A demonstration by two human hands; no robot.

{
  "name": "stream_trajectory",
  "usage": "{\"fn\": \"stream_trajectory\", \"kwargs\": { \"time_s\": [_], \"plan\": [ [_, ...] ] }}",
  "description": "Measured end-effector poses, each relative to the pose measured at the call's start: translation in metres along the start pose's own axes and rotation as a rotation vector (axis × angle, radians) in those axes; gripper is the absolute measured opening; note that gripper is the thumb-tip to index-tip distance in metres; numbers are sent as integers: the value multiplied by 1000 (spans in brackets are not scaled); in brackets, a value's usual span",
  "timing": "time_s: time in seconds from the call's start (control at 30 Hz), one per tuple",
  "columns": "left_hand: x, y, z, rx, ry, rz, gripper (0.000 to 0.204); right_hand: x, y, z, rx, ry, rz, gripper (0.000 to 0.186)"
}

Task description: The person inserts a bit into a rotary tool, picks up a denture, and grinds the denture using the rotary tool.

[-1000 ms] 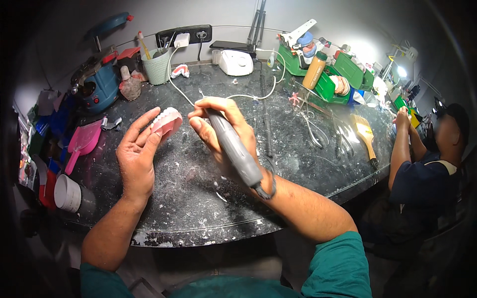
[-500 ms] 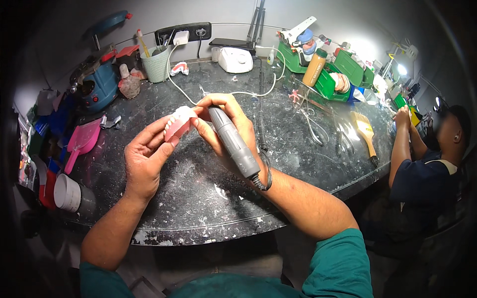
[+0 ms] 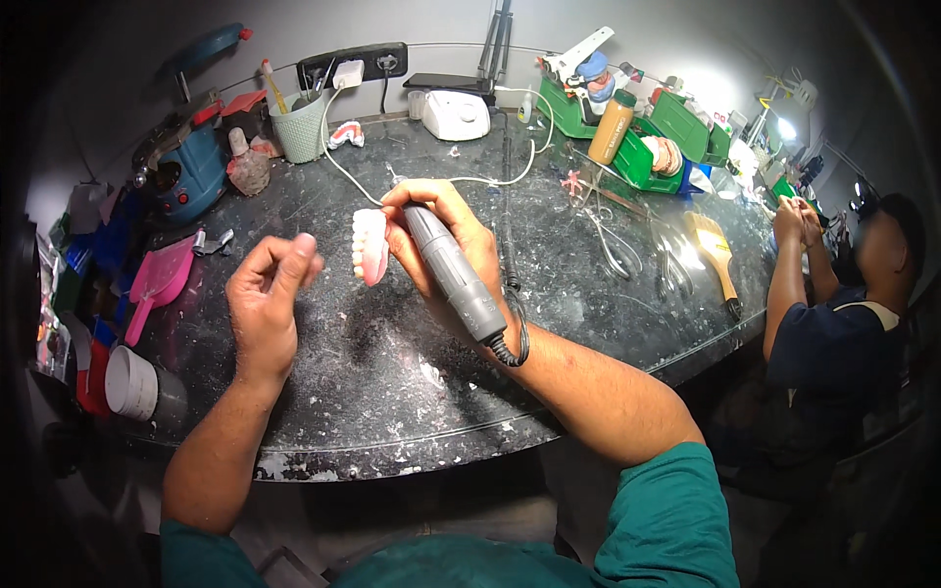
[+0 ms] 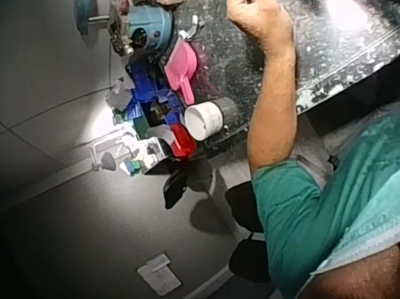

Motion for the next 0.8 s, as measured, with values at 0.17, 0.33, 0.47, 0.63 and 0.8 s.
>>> {"fn": "stream_trajectory", "kwargs": {
  "time_s": [0.17,0.33,0.47,0.63,0.8],
  "plan": [
    [7,-1,0,-47,-65,137,14,-5,6,0,32,41,-47,26],
    [-54,32,-1,168,299,-218,50,2,11,2,97,44,-16,27],
    [-57,27,-1,126,384,-337,44,-1,25,4,232,110,-139,27],
    [-52,25,-2,167,378,-246,39,-5,24,3,233,170,-156,28],
    [-46,24,1,192,282,-190,40,-7,22,1,235,158,-265,29]
  ]
}}
Point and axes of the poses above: each hand's wrist, its own z-axis away from the middle knuckle, its own y-axis out of the palm, x = y × z, the point moved 10 cm from there along -z, towards the middle knuckle, and after that the axes turned 6 degrees about y, right-handed, at the moved point
